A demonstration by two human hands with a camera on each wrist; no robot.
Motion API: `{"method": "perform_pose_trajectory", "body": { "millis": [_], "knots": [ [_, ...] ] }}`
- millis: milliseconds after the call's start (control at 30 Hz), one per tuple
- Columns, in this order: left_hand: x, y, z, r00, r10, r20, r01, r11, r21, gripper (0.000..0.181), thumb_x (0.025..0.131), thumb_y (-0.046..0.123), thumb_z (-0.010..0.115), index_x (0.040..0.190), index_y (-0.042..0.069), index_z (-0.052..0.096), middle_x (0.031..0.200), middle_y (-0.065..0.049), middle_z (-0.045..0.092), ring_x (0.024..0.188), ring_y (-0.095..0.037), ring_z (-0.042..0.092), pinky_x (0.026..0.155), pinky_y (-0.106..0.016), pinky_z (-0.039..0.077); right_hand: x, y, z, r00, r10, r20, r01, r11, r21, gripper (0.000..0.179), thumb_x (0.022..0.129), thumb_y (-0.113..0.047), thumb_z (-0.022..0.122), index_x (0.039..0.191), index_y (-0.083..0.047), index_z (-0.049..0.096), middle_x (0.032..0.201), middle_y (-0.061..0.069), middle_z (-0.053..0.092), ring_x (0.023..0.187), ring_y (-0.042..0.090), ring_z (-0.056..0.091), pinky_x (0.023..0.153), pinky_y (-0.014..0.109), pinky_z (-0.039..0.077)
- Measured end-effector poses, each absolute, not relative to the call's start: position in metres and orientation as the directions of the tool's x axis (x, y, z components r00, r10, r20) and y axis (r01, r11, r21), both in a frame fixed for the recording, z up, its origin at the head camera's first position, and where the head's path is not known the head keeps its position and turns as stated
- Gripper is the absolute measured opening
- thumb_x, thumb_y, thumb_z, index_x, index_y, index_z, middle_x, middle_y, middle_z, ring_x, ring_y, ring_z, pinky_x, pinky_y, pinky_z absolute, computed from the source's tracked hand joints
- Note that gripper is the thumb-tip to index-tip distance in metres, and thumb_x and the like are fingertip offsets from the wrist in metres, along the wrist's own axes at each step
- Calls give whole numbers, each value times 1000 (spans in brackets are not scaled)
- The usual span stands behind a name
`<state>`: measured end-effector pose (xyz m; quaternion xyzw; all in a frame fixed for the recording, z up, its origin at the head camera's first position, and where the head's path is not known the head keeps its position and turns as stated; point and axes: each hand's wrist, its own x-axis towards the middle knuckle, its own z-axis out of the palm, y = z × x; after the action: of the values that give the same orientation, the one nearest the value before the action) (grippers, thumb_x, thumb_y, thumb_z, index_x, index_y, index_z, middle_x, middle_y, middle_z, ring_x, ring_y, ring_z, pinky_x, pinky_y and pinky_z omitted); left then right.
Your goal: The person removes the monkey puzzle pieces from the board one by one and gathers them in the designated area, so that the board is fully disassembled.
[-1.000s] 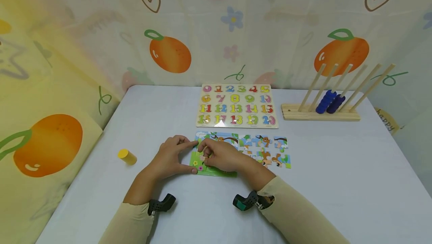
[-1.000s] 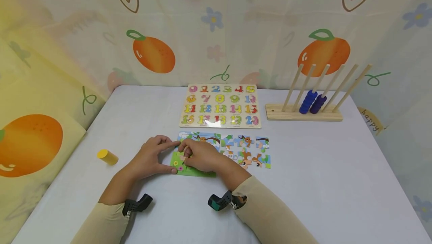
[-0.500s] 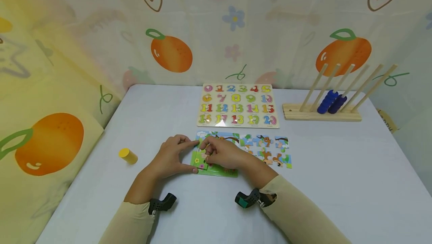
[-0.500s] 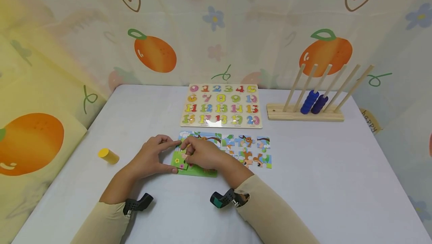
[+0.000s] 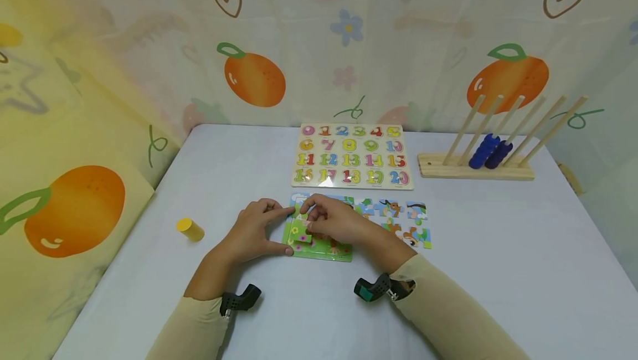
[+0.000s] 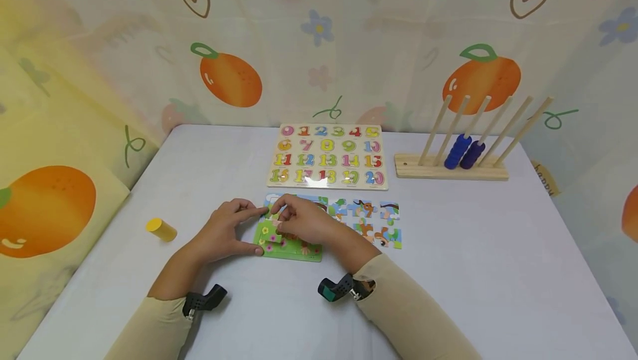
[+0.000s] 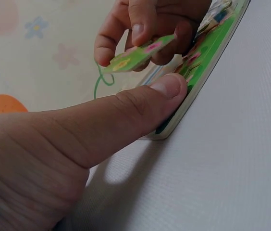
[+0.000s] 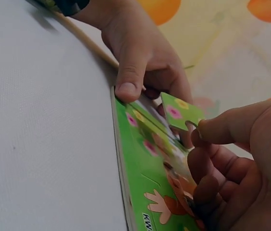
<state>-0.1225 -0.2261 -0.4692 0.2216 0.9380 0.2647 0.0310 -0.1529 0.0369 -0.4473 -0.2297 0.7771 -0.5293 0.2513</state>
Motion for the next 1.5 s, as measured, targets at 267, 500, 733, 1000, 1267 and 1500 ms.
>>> {"method": "perform_pose_trajectory", "body": {
  "millis": [267,500,733,1000,1267,1500],
  "knots": [
    [-122,-225,-468,-903,426,54,393,771,501,90,69,48,101,148,22,67,131,-5,56,119,-29,50,103,-56,37,-151,50,-444,-777,-613,-146,-66,310,-948,25,102,-6,69,127,-10,65,100,6,66,73,19,59,65,27,48],
    [-123,-223,-468,-911,412,22,367,785,500,92,69,48,101,150,23,65,135,-7,56,121,-31,49,105,-57,36,-147,68,-440,-804,-577,-141,-70,327,-942,25,99,-7,72,123,-14,68,100,6,64,80,24,62,70,30,48],
    [-122,-222,-468,-912,410,9,358,786,504,93,69,48,101,151,24,65,135,-6,55,122,-30,48,106,-56,35,-142,86,-433,-830,-536,-153,-51,348,-936,24,97,-6,74,120,-14,70,101,7,64,74,20,53,66,28,43],
    [-123,-223,-469,-912,409,12,361,790,496,93,69,48,101,151,23,65,136,-7,55,122,-30,48,105,-55,36,-139,103,-432,-836,-522,-170,-31,355,-934,26,97,-6,75,122,-9,69,101,8,63,68,18,49,61,28,41],
    [-124,-224,-469,-910,412,37,376,786,491,92,69,48,101,149,21,66,133,-8,56,119,-31,49,103,-56,37,-135,120,-433,-854,-487,-185,-43,419,-907,25,96,-7,75,119,-12,70,101,7,65,69,19,49,61,28,42],
    [-123,-224,-468,-909,415,34,374,779,503,92,69,48,101,149,21,66,133,-7,56,118,-30,48,102,-55,36,-127,138,-438,-852,-498,-162,-77,426,-901,24,95,-4,75,117,-11,70,96,6,65,70,19,50,66,28,43]
  ]
}}
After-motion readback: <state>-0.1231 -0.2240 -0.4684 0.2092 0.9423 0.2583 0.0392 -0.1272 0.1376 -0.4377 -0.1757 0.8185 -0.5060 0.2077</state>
